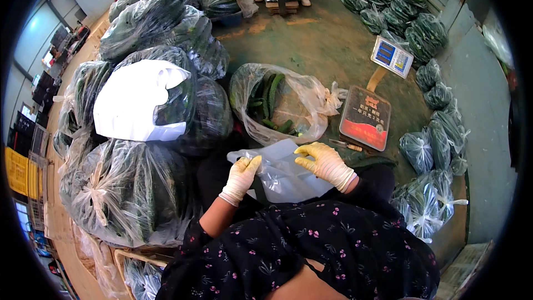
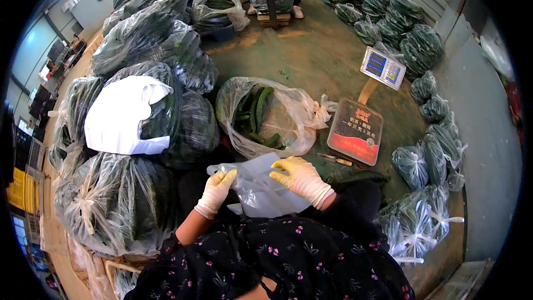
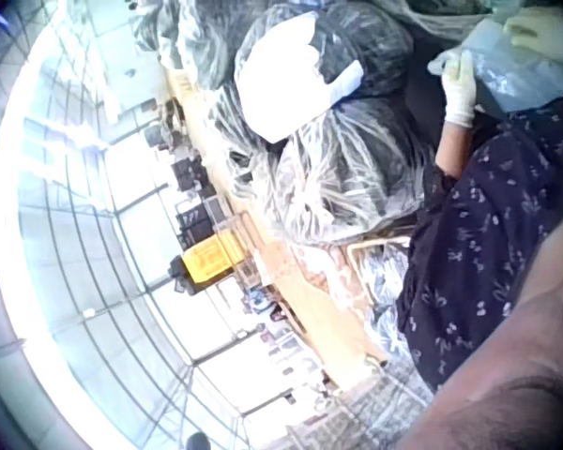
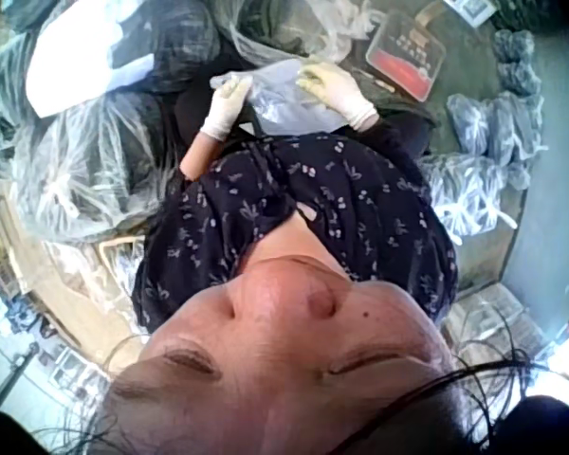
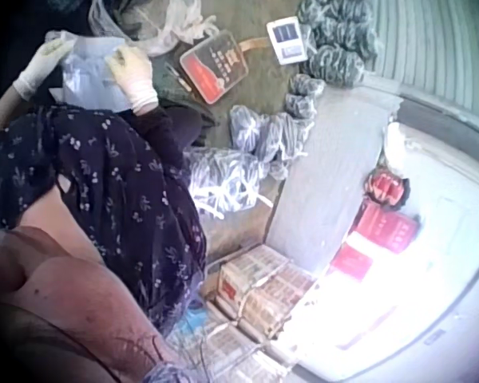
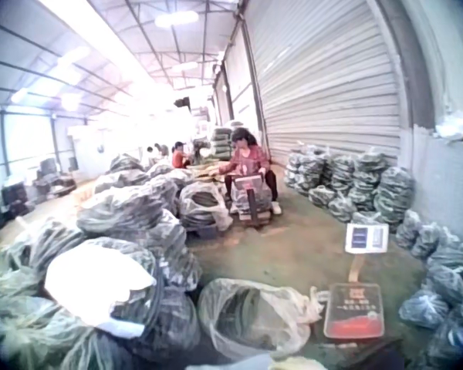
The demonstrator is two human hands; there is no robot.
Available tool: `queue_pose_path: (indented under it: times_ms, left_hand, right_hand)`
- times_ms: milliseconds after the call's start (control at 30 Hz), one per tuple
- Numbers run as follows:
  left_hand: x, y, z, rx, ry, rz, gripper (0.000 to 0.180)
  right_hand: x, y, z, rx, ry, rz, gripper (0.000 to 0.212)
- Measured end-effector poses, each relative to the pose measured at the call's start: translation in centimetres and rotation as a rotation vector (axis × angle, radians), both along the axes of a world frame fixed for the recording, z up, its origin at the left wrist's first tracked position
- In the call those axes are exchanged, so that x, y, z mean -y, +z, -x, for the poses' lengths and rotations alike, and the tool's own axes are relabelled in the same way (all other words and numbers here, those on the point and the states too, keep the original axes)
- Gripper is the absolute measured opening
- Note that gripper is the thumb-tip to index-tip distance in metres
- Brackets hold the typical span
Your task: The person selects cucumbers from a large bag, places them into a smaller plastic bag until it reaches a desired weight on a scale, and then ties the bag shut.
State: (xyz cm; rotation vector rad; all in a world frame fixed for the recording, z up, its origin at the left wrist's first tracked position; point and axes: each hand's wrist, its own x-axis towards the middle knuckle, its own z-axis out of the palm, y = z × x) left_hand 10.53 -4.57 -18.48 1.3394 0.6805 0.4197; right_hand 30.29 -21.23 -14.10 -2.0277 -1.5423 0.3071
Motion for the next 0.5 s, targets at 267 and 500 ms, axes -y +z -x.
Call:
queue_pose_path:
  times_ms: [267,500]
  left_hand:
    - [2.8,2.8,-1.8,0.082,-0.217,0.412,0.012]
    - [-5.9,6.3,0.6,0.771,0.178,0.765,0.023]
  right_hand:
    - [-3.1,-0.5,4.5,-0.774,0.175,0.054,0.031]
    - [0.2,-0.7,-7.8,-0.249,-0.434,0.004,0.02]
